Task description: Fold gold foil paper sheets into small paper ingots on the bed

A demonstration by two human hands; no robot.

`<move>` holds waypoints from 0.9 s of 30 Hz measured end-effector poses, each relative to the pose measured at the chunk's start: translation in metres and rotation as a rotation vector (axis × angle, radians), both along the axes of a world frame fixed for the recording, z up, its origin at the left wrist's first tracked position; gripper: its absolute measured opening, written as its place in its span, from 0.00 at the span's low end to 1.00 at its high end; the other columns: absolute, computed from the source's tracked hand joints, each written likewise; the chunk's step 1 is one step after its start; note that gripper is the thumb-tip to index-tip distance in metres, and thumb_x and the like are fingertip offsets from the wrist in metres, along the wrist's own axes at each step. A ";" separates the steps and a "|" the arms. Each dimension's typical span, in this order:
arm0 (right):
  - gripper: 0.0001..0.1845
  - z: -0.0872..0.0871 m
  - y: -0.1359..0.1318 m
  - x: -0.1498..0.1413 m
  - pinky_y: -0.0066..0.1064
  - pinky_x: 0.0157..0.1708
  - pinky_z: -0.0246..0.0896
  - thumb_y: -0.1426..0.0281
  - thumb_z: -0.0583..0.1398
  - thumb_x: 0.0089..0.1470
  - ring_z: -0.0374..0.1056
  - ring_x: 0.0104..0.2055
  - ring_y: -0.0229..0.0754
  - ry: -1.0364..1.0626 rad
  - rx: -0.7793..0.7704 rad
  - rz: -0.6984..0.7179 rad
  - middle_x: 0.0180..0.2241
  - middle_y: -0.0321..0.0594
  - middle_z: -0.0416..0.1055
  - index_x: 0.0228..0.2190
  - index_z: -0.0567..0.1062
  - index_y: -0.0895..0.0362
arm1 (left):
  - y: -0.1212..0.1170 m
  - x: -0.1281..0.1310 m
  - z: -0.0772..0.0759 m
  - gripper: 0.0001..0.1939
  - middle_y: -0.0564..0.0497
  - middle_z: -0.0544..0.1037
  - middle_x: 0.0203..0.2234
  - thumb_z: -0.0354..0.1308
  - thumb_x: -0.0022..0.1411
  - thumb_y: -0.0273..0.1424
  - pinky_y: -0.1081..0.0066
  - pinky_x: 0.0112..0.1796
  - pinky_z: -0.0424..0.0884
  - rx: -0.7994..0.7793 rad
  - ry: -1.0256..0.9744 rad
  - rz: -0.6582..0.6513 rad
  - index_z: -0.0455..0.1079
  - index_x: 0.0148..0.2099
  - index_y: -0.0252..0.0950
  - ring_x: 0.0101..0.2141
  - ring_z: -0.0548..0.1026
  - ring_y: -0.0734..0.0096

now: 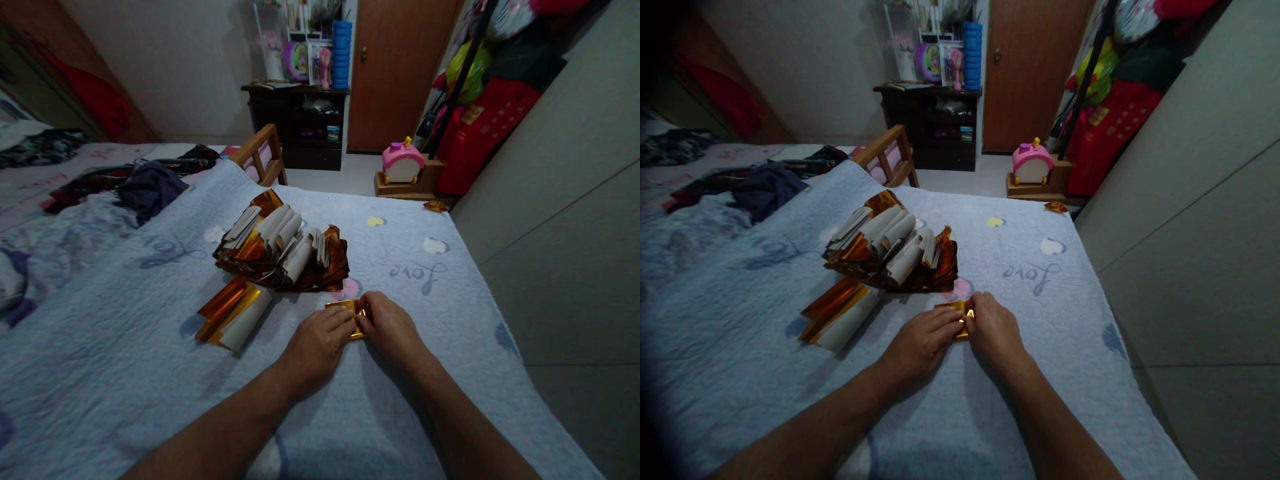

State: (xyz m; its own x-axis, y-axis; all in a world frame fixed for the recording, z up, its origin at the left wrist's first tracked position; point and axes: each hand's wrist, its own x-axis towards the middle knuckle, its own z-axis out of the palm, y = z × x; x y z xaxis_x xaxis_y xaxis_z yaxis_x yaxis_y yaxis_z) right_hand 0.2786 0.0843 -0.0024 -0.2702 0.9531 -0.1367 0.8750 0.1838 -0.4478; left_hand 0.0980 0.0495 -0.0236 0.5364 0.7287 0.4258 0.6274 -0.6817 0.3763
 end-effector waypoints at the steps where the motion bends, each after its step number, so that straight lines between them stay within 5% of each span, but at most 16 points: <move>1: 0.07 0.000 0.000 0.000 0.32 0.36 0.54 0.73 0.57 0.59 0.71 0.40 0.44 0.006 0.000 -0.002 0.40 0.43 0.75 0.40 0.73 0.56 | -0.002 0.001 -0.001 0.13 0.42 0.79 0.50 0.51 0.70 0.25 0.57 0.51 0.76 0.005 0.022 0.002 0.73 0.53 0.33 0.51 0.77 0.58; 12: 0.10 -0.002 0.014 0.021 0.30 0.33 0.56 0.77 0.57 0.55 0.68 0.31 0.41 0.183 -0.011 -0.062 0.29 0.38 0.72 0.41 0.71 0.59 | -0.006 0.002 -0.008 0.10 0.39 0.76 0.54 0.53 0.70 0.26 0.56 0.55 0.74 -0.021 0.165 0.040 0.71 0.51 0.33 0.56 0.74 0.56; 17: 0.08 -0.001 0.012 0.022 0.31 0.37 0.59 0.78 0.56 0.55 0.68 0.36 0.41 0.206 0.051 -0.024 0.33 0.39 0.73 0.34 0.74 0.57 | -0.007 0.003 -0.004 0.09 0.40 0.76 0.53 0.53 0.70 0.25 0.56 0.53 0.75 -0.047 0.179 0.047 0.71 0.50 0.34 0.54 0.75 0.57; 27: 0.07 -0.001 0.005 0.009 0.29 0.41 0.58 0.74 0.57 0.61 0.68 0.41 0.40 0.052 0.077 0.084 0.39 0.39 0.70 0.37 0.75 0.55 | -0.009 0.004 -0.004 0.15 0.40 0.75 0.57 0.51 0.71 0.25 0.56 0.56 0.73 -0.036 0.184 0.066 0.68 0.57 0.35 0.57 0.73 0.57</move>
State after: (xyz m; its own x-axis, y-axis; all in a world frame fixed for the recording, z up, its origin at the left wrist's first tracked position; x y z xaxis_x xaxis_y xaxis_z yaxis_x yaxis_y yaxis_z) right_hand 0.2881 0.0895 -0.0038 -0.3547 0.9338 -0.0477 0.8309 0.2914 -0.4741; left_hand 0.1023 0.0402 -0.0272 0.5536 0.7776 0.2982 0.7305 -0.6253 0.2744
